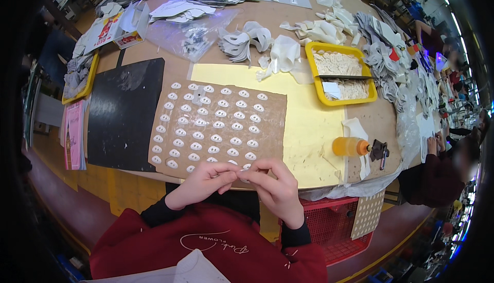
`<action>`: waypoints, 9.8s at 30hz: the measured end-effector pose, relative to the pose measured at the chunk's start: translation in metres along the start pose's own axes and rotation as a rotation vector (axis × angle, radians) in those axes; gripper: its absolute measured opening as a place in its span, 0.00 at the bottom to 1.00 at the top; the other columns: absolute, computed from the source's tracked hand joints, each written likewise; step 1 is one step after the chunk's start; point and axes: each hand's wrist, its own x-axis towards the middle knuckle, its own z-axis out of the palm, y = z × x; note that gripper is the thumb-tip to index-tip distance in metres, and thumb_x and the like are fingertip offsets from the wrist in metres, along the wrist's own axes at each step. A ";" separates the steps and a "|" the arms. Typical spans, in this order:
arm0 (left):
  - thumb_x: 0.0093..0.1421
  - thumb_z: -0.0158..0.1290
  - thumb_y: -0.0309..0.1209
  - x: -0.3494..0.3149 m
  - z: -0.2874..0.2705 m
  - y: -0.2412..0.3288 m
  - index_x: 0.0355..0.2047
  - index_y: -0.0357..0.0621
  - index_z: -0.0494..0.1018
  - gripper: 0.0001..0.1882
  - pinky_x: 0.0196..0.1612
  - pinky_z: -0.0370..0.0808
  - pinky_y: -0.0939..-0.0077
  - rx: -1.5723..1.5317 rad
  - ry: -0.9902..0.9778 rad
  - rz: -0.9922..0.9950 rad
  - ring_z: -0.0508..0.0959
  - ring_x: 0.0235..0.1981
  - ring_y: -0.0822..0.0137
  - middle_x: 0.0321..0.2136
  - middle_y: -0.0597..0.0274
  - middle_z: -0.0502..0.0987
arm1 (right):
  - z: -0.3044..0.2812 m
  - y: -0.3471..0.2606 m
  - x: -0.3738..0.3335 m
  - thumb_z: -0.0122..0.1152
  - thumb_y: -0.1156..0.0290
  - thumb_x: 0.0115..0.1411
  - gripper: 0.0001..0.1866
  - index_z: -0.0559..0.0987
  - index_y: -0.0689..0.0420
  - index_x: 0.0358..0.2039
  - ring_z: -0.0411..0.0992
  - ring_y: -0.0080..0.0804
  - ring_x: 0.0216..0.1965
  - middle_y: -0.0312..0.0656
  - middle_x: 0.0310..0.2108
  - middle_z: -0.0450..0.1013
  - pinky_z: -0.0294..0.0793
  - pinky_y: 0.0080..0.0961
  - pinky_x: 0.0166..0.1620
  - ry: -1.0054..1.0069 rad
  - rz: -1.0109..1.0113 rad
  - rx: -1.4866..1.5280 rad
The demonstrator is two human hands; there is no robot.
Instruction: The person places small white circular pieces with black dots onto a brown cardboard sheet in neat rows. They then pick up a yellow squeeze bottle and apply a small amount of liquid onto each piece. The person works at a table in a workshop with other workers visible in the background.
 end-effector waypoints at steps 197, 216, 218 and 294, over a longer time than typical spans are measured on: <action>0.70 0.45 0.34 0.025 0.016 -0.012 0.65 0.35 0.57 0.27 0.44 0.71 0.85 -0.515 0.055 -0.158 0.72 0.38 0.77 0.51 0.55 0.73 | -0.022 0.110 0.043 0.58 0.79 0.59 0.07 0.81 0.63 0.37 0.73 0.31 0.32 0.42 0.32 0.75 0.71 0.23 0.38 -0.111 0.347 -0.085; 0.68 0.50 0.34 0.028 0.014 -0.017 0.37 0.33 0.78 0.14 0.23 0.58 0.88 -0.197 0.174 -0.154 0.61 0.19 0.84 0.19 0.74 0.68 | -0.017 0.068 0.015 0.63 0.80 0.56 0.09 0.82 0.62 0.38 0.68 0.19 0.31 0.36 0.34 0.73 0.66 0.15 0.34 -0.025 0.358 0.336; 0.68 0.51 0.35 0.030 0.016 -0.019 0.36 0.36 0.79 0.14 0.23 0.58 0.88 -0.072 0.191 -0.085 0.61 0.20 0.84 0.19 0.75 0.67 | -0.013 0.058 0.007 0.63 0.81 0.56 0.10 0.82 0.61 0.39 0.68 0.19 0.31 0.36 0.34 0.74 0.66 0.15 0.33 -0.166 0.402 0.350; 0.66 0.52 0.30 0.027 0.023 -0.021 0.50 0.40 0.73 0.14 0.27 0.59 0.88 -0.200 0.139 -0.060 0.61 0.25 0.85 0.27 0.76 0.67 | -0.008 0.050 -0.034 0.65 0.79 0.54 0.03 0.81 0.63 0.30 0.67 0.26 0.40 0.38 0.37 0.68 0.66 0.23 0.45 0.134 0.627 0.348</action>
